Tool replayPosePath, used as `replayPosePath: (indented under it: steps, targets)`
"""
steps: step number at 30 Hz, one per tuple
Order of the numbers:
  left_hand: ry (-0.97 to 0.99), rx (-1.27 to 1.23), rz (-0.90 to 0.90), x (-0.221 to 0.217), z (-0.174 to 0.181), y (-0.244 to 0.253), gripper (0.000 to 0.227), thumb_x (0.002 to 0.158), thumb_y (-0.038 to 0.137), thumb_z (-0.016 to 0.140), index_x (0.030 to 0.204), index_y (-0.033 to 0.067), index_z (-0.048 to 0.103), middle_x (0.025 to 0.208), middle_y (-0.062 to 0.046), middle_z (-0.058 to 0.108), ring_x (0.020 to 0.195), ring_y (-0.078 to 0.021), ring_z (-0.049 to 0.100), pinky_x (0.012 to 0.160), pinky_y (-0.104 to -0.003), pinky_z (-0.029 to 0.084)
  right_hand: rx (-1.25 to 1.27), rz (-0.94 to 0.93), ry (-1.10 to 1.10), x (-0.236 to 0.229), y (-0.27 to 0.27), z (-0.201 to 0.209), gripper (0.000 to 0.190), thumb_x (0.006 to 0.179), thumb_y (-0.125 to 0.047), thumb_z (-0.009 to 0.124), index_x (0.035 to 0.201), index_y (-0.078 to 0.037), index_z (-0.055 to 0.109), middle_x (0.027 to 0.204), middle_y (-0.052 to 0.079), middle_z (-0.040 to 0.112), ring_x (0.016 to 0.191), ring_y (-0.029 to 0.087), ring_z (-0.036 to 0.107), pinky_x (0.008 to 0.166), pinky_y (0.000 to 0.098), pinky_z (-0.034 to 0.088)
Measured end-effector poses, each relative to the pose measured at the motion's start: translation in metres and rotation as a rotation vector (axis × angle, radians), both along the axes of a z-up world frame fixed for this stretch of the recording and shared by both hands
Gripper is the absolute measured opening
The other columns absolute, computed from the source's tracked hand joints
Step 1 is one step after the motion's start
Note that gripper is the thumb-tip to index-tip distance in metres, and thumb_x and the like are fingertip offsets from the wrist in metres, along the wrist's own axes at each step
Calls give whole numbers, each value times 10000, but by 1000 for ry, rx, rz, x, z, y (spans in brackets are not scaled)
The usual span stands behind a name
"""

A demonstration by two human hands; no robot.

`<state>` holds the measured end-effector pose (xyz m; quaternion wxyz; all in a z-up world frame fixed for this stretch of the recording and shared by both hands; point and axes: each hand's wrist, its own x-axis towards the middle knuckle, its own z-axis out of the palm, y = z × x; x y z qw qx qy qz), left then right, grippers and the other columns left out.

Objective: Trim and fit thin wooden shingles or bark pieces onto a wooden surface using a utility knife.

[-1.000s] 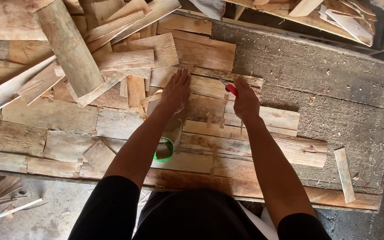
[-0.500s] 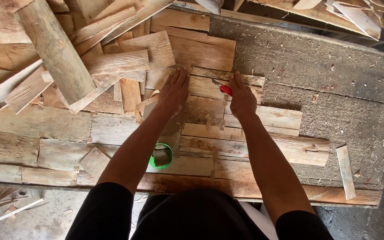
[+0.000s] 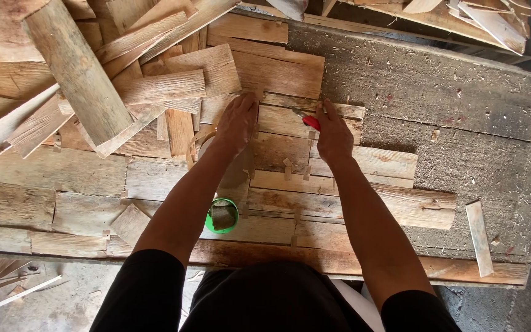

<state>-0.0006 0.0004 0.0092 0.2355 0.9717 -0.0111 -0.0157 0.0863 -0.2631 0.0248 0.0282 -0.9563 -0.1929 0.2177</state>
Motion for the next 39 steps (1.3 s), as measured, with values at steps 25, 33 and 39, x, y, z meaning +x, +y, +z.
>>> replayPosePath:
  steps: [25,33,39]
  targets:
    - [52,45,-2,0,-5,5,545,906,29,661,1433,-20,532,1545,-145,465,1487,-319,375,1263,-451,237,219,406,-547,63,2,13,211,992,-229,765,1131,-96,680,1055,92,709,829,210,715,696,361,606]
    - [55,43,-4,1,-1,5,558,904,42,648,1441,-28,513,1525,-155,475,1473,-323,383,1249,-464,244,-101,420,-532,36,16,39,146,1037,-228,680,1114,-107,652,1042,96,641,809,205,684,699,386,598]
    - [21,-11,16,-1,-6,5,472,971,69,631,1423,-30,533,1509,-158,502,1474,-328,400,1259,-474,253,-34,130,-280,-11,21,63,247,993,-211,688,1161,-56,595,1059,153,651,827,302,697,660,454,573]
